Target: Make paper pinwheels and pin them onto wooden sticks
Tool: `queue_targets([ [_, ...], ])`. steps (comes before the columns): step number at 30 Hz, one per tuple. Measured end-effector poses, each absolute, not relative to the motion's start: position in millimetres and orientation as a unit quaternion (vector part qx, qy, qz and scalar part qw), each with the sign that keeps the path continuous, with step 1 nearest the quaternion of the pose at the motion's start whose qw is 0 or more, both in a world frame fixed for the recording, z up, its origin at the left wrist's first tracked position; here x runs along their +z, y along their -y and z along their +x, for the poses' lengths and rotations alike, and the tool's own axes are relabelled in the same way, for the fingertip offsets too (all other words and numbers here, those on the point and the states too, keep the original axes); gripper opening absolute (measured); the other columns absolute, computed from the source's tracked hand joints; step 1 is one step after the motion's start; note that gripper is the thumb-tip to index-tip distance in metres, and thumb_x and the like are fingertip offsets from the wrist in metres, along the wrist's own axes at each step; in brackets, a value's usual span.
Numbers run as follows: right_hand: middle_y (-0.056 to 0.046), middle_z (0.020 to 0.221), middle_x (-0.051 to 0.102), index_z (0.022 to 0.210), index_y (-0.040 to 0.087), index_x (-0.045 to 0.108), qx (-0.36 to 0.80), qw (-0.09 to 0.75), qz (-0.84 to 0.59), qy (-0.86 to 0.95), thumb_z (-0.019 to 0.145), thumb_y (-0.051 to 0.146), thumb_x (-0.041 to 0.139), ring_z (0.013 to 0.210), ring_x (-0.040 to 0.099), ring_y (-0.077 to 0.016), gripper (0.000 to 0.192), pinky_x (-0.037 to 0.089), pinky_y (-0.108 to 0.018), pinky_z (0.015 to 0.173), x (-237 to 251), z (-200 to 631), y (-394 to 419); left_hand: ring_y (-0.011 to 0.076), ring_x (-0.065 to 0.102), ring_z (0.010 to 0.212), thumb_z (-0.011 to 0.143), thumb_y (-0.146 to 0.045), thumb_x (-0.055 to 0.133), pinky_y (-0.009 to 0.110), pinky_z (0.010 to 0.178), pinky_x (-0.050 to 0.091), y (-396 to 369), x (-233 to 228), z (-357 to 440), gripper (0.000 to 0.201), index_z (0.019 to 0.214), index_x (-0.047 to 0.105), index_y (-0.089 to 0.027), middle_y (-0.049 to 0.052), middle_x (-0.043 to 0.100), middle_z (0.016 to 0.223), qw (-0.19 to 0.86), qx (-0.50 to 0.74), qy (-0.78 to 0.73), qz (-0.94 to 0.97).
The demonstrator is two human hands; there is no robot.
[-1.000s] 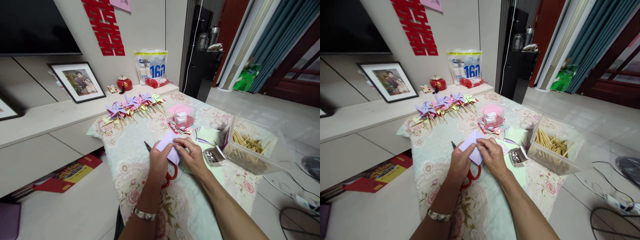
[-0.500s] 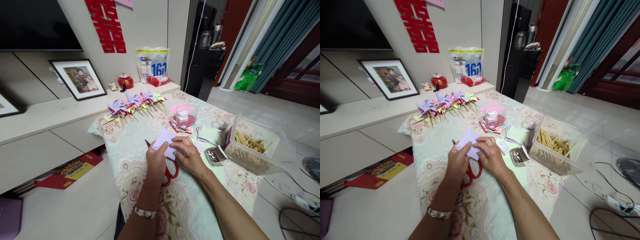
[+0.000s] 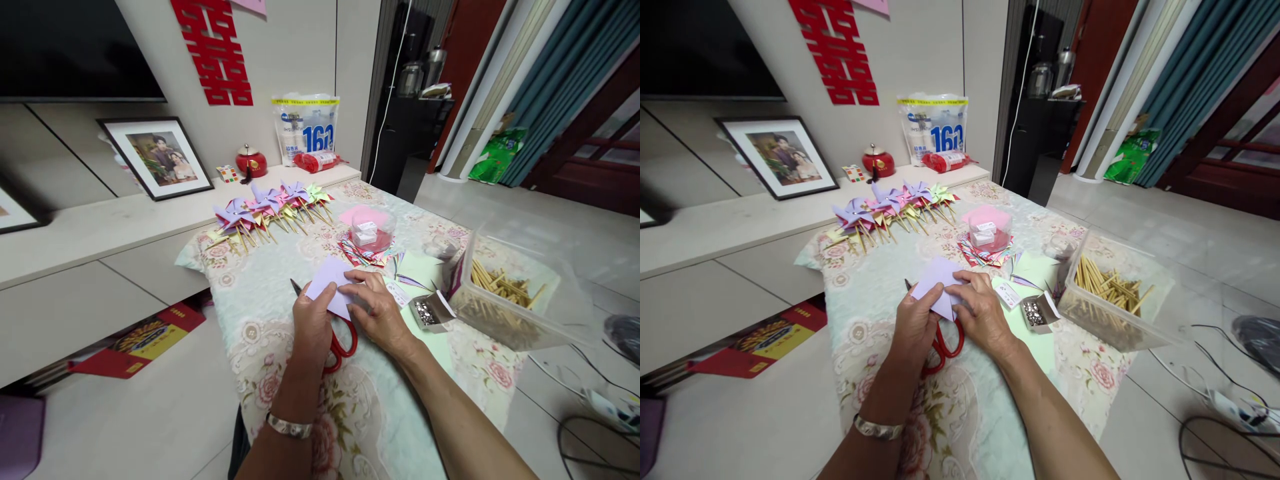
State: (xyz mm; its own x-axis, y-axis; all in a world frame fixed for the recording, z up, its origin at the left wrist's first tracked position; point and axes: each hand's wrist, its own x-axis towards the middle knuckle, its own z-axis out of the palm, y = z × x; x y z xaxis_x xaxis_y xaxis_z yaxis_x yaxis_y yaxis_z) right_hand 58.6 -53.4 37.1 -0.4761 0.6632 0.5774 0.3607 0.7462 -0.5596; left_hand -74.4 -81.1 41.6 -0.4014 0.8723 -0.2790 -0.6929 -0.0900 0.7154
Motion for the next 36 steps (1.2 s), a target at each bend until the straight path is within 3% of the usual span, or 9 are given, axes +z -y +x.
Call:
queue_targets([
  [4, -0.01, 0.117, 0.062, 0.11, 0.025, 0.071, 0.187, 0.412, -0.288, 0.844, 0.084, 0.005, 0.061, 0.111, 0.054, -0.0274, 0.034, 0.047, -0.048, 0.095, 42, 58, 55, 0.0172, 0.068, 0.074, 0.054, -0.019, 0.087, 0.03, 0.076, 0.049, 81, 41, -74, 0.043, 0.092, 0.068, -0.014, 0.002, 0.074, 0.082, 0.529, 0.736, -0.409, 0.108],
  [12, -0.007, 0.093, 0.064, 0.09, 0.024, 0.072, 0.206, 0.423, -0.289, 0.834, 0.091, 0.021, 0.066, 0.092, 0.057, -0.0243, 0.007, 0.048, -0.041, 0.082, 44, 58, 58, 0.0175, 0.067, 0.076, 0.056, -0.02, 0.088, 0.032, 0.08, 0.049, 80, 38, -72, 0.042, 0.093, 0.069, -0.013, 0.002, 0.075, 0.083, 0.525, 0.737, -0.407, 0.119],
  [26, -0.002, 0.076, 0.062, 0.075, 0.022, 0.065, 0.282, 0.425, -0.392, 0.766, 0.09, 0.024, 0.064, 0.077, 0.059, -0.0199, 0.015, 0.045, -0.032, 0.071, 44, 59, 56, 0.0236, 0.071, 0.082, 0.058, -0.021, 0.084, 0.037, 0.076, 0.057, 83, 43, -66, 0.037, 0.09, 0.067, -0.018, 0.004, 0.074, 0.086, 0.547, 0.726, -0.4, 0.118],
  [36, 0.0, 0.07, 0.063, 0.071, 0.021, 0.065, 0.325, 0.437, -0.435, 0.717, 0.084, 0.028, 0.068, 0.068, 0.059, -0.017, 0.015, 0.044, -0.028, 0.064, 37, 59, 54, 0.0218, 0.071, 0.078, 0.061, -0.022, 0.083, 0.035, 0.072, 0.058, 84, 42, -62, 0.031, 0.088, 0.067, -0.018, 0.004, 0.072, 0.087, 0.549, 0.715, -0.411, 0.133],
])
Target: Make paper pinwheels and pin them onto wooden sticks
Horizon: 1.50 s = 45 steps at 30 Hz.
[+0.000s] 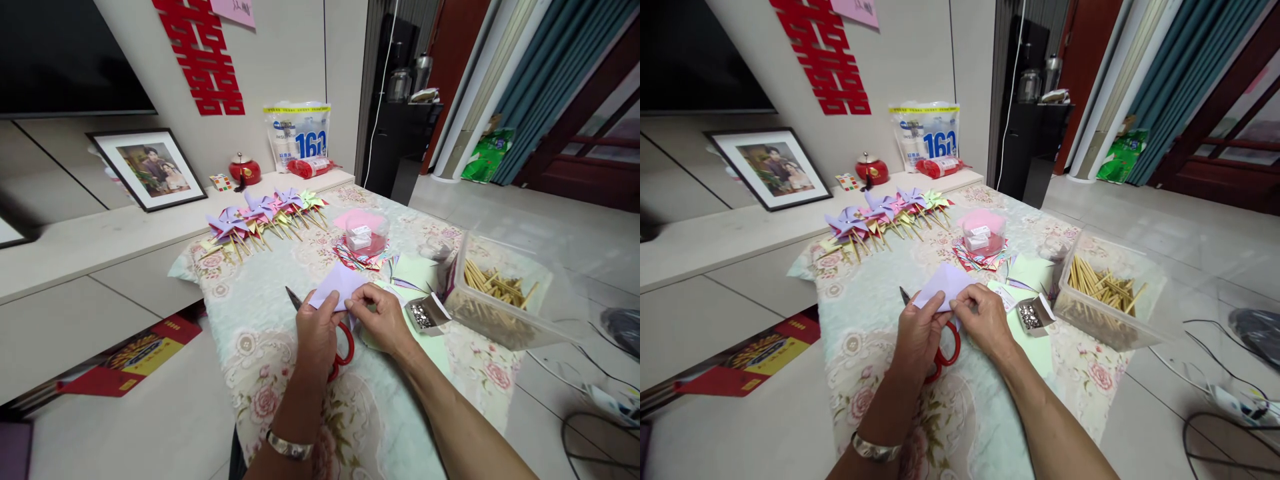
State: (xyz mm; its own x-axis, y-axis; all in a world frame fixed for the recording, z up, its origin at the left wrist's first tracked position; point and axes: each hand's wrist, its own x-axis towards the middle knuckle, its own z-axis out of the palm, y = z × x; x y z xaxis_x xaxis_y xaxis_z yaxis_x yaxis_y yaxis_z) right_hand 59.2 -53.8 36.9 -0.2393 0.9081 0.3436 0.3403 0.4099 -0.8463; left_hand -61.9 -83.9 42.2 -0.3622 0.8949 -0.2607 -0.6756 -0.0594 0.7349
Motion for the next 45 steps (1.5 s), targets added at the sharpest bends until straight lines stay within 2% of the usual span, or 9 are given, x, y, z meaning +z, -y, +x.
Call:
queue_targets([
  [11, 0.0, 0.066, 0.062, 0.068, 0.02, 0.064, 0.357, 0.421, -0.469, 0.69, 0.08, 0.031, 0.067, 0.062, 0.055, -0.0159, 0.017, 0.043, -0.026, 0.058, 40.2, 58.2, 54.7, 0.0266, 0.072, 0.089, 0.064, -0.023, 0.082, 0.039, 0.08, 0.059, 85.8, 42.6, -58.1, 0.034, 0.095, 0.069, -0.019, 0.008, 0.075, 0.094, 0.558, 0.711, -0.405, 0.139],
  [23, 0.001, 0.063, 0.06, 0.066, 0.02, 0.061, 0.378, 0.407, -0.498, 0.666, 0.078, 0.034, 0.065, 0.058, 0.05, -0.0141, 0.019, 0.038, -0.025, 0.056, 42.5, 58.3, 55.2, 0.0221, 0.072, 0.082, 0.064, -0.023, 0.081, 0.034, 0.075, 0.059, 86.7, 45.6, -54.7, 0.035, 0.096, 0.068, -0.015, 0.007, 0.075, 0.091, 0.549, 0.701, -0.429, 0.152],
  [34, 0.0, 0.062, 0.059, 0.064, 0.02, 0.061, 0.371, 0.407, -0.508, 0.663, 0.077, 0.034, 0.064, 0.058, 0.049, -0.0144, 0.02, 0.035, -0.025, 0.053, 41.3, 56.6, 55.0, 0.0172, 0.069, 0.071, 0.055, -0.019, 0.081, 0.027, 0.064, 0.057, 83.0, 43.2, -54.2, 0.035, 0.087, 0.065, -0.015, 0.004, 0.073, 0.081, 0.532, 0.695, -0.461, 0.145],
  [45, 0.0, 0.066, 0.06, 0.071, 0.019, 0.066, 0.397, 0.418, -0.49, 0.654, 0.075, 0.03, 0.062, 0.063, 0.054, -0.0155, 0.013, 0.041, -0.027, 0.06, 42.5, 58.1, 54.0, 0.0135, 0.066, 0.064, 0.056, -0.022, 0.082, 0.023, 0.06, 0.053, 81.9, 38.0, -59.2, 0.034, 0.086, 0.067, -0.014, 0.002, 0.072, 0.076, 0.498, 0.705, -0.486, 0.139],
])
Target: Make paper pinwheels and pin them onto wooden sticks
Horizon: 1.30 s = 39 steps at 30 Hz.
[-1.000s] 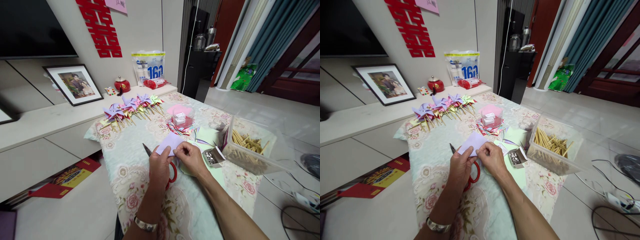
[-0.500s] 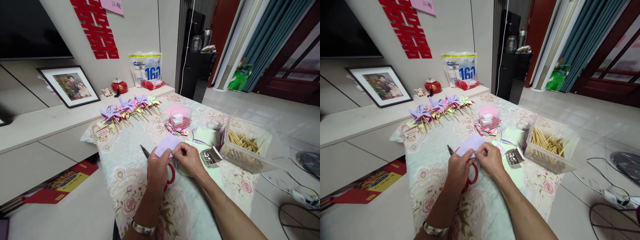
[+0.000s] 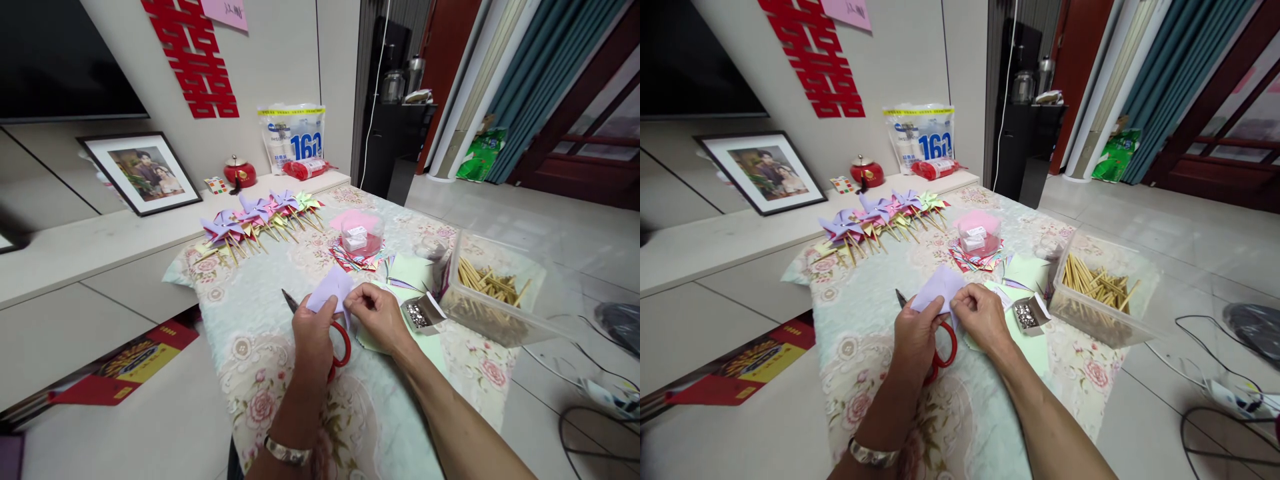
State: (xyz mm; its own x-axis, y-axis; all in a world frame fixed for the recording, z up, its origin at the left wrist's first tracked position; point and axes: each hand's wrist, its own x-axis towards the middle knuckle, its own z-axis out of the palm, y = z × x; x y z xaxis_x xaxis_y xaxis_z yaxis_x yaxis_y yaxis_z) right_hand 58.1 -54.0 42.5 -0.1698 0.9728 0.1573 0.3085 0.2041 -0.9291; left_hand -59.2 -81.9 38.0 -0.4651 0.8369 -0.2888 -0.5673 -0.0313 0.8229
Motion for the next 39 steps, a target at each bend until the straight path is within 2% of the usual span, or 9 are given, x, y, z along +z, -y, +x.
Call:
queue_targets([
  [13, 0.002, 0.062, 0.059, 0.066, 0.019, 0.063, 0.405, 0.403, -0.485, 0.662, 0.076, 0.03, 0.066, 0.056, 0.048, -0.0127, 0.014, 0.037, -0.024, 0.054, 42, 54, 57, 0.0108, 0.058, 0.057, 0.06, -0.026, 0.083, 0.022, 0.055, 0.046, 79, 28, -59, 0.03, 0.082, 0.067, -0.014, -0.002, 0.067, 0.068, 0.486, 0.712, -0.474, 0.179],
  [20, 0.003, 0.059, 0.056, 0.063, 0.02, 0.061, 0.408, 0.401, -0.486, 0.661, 0.074, 0.029, 0.067, 0.054, 0.046, -0.0121, 0.016, 0.035, -0.024, 0.052, 42, 52, 58, 0.0164, 0.067, 0.071, 0.061, -0.024, 0.081, 0.027, 0.07, 0.052, 82, 36, -54, 0.03, 0.086, 0.067, -0.016, 0.002, 0.073, 0.08, 0.507, 0.718, -0.449, 0.162],
  [25, 0.004, 0.057, 0.055, 0.062, 0.02, 0.061, 0.411, 0.404, -0.492, 0.652, 0.073, 0.028, 0.066, 0.053, 0.045, -0.0121, 0.015, 0.034, -0.024, 0.052, 43, 52, 58, 0.0196, 0.069, 0.077, 0.066, -0.027, 0.077, 0.03, 0.07, 0.055, 85, 45, -54, 0.028, 0.09, 0.067, -0.018, 0.005, 0.075, 0.089, 0.528, 0.705, -0.447, 0.154],
  [31, 0.004, 0.056, 0.053, 0.063, 0.019, 0.062, 0.464, 0.414, -0.482, 0.617, 0.072, 0.033, 0.067, 0.054, 0.043, -0.0121, 0.018, 0.033, -0.025, 0.053, 44, 53, 57, 0.0181, 0.068, 0.074, 0.065, -0.027, 0.077, 0.029, 0.068, 0.055, 86, 46, -55, 0.028, 0.089, 0.067, -0.018, 0.003, 0.073, 0.084, 0.525, 0.71, -0.447, 0.143],
  [39, 0.004, 0.056, 0.055, 0.061, 0.019, 0.06, 0.511, 0.439, -0.47, 0.57, 0.068, 0.034, 0.07, 0.054, 0.044, -0.0125, 0.019, 0.034, -0.026, 0.055, 43, 51, 55, 0.0205, 0.07, 0.082, 0.066, -0.026, 0.077, 0.032, 0.075, 0.057, 87, 46, -53, 0.028, 0.089, 0.064, -0.019, 0.006, 0.074, 0.094, 0.541, 0.723, -0.413, 0.115],
])
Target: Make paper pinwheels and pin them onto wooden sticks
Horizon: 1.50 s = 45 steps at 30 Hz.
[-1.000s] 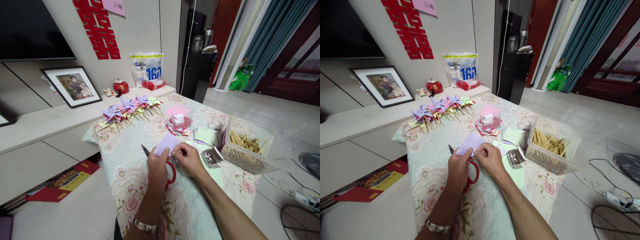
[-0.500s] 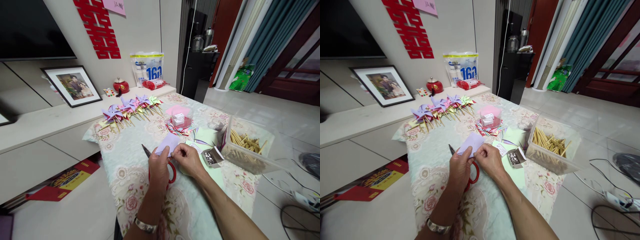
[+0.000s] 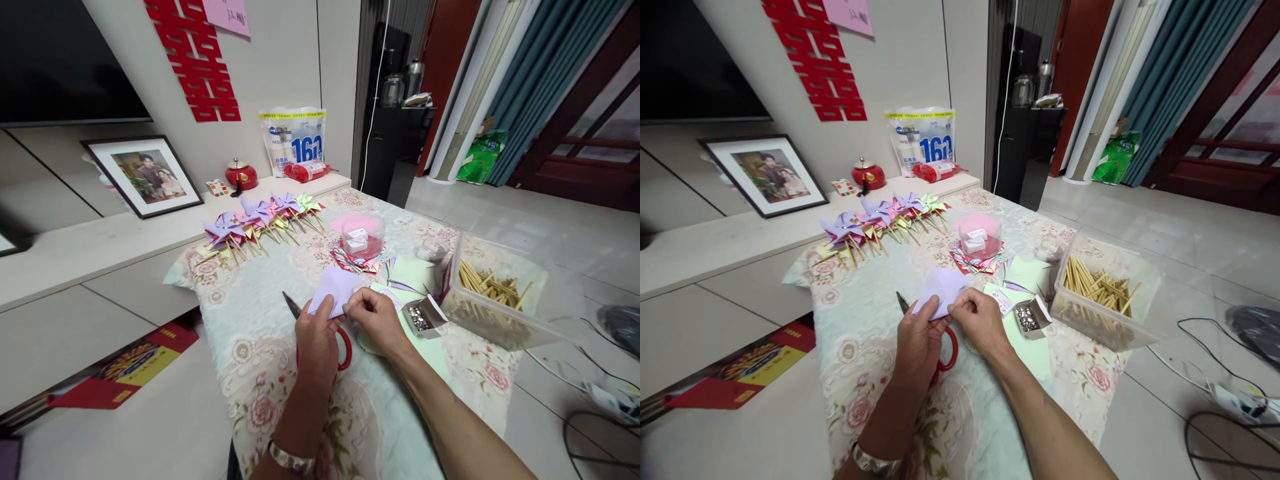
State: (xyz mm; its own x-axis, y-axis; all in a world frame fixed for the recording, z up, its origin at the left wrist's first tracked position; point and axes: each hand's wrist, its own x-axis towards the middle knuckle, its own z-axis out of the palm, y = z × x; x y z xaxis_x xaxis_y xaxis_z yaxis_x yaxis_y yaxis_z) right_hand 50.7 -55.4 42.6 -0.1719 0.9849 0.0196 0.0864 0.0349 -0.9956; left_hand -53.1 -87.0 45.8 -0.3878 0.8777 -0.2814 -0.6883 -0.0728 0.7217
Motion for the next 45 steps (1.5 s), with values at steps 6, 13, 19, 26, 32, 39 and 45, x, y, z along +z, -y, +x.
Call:
queue_targets([
  [6, 0.005, 0.054, 0.053, 0.061, 0.02, 0.059, 0.512, 0.45, -0.477, 0.555, 0.066, 0.033, 0.071, 0.053, 0.043, -0.0125, 0.019, 0.033, -0.026, 0.054, 40, 51, 54, 0.0242, 0.071, 0.091, 0.072, -0.029, 0.073, 0.035, 0.081, 0.057, 88, 43, -50, 0.021, 0.09, 0.065, -0.022, 0.006, 0.074, 0.098, 0.541, 0.719, -0.412, 0.143],
  [13, 0.006, 0.053, 0.049, 0.06, 0.02, 0.059, 0.502, 0.462, -0.483, 0.55, 0.067, 0.033, 0.07, 0.053, 0.04, -0.0122, 0.019, 0.032, -0.026, 0.053, 40, 51, 55, 0.0248, 0.071, 0.093, 0.073, -0.03, 0.072, 0.037, 0.082, 0.057, 90, 41, -47, 0.019, 0.09, 0.065, -0.024, 0.007, 0.075, 0.096, 0.53, 0.725, -0.414, 0.147],
  [19, 0.006, 0.053, 0.049, 0.06, 0.02, 0.059, 0.501, 0.465, -0.485, 0.545, 0.067, 0.033, 0.069, 0.054, 0.039, -0.0125, 0.018, 0.031, -0.026, 0.054, 41, 51, 55, 0.0247, 0.072, 0.093, 0.072, -0.026, 0.075, 0.039, 0.086, 0.057, 89, 42, -44, 0.022, 0.092, 0.066, -0.023, 0.006, 0.075, 0.096, 0.528, 0.734, -0.407, 0.13],
  [26, 0.006, 0.053, 0.049, 0.059, 0.02, 0.058, 0.497, 0.471, -0.491, 0.539, 0.065, 0.033, 0.069, 0.054, 0.04, -0.0129, 0.018, 0.033, -0.026, 0.054, 41, 49, 56, 0.0247, 0.072, 0.096, 0.071, -0.025, 0.075, 0.038, 0.088, 0.057, 90, 41, -42, 0.024, 0.093, 0.067, -0.022, 0.007, 0.075, 0.1, 0.532, 0.733, -0.407, 0.118],
  [32, 0.005, 0.053, 0.049, 0.059, 0.021, 0.058, 0.494, 0.473, -0.494, 0.537, 0.066, 0.035, 0.069, 0.054, 0.04, -0.0134, 0.018, 0.033, -0.026, 0.053, 41, 48, 57, 0.0252, 0.072, 0.1, 0.072, -0.026, 0.074, 0.038, 0.09, 0.056, 89, 40, -41, 0.023, 0.094, 0.066, -0.023, 0.008, 0.075, 0.105, 0.536, 0.73, -0.408, 0.116],
  [39, 0.005, 0.054, 0.049, 0.06, 0.02, 0.059, 0.494, 0.472, -0.495, 0.537, 0.067, 0.034, 0.068, 0.054, 0.041, -0.0131, 0.017, 0.034, -0.027, 0.054, 42, 47, 58, 0.022, 0.072, 0.096, 0.071, -0.021, 0.074, 0.034, 0.09, 0.056, 90, 40, -38, 0.024, 0.094, 0.066, -0.023, 0.005, 0.075, 0.1, 0.533, 0.737, -0.396, 0.123],
  [45, 0.005, 0.053, 0.049, 0.061, 0.02, 0.06, 0.495, 0.467, -0.495, 0.54, 0.067, 0.033, 0.067, 0.053, 0.041, -0.0127, 0.017, 0.034, -0.026, 0.053, 41, 46, 59, 0.0207, 0.072, 0.091, 0.069, -0.018, 0.075, 0.032, 0.084, 0.057, 90, 43, -37, 0.025, 0.092, 0.066, -0.021, 0.004, 0.076, 0.096, 0.528, 0.739, -0.404, 0.106],
])
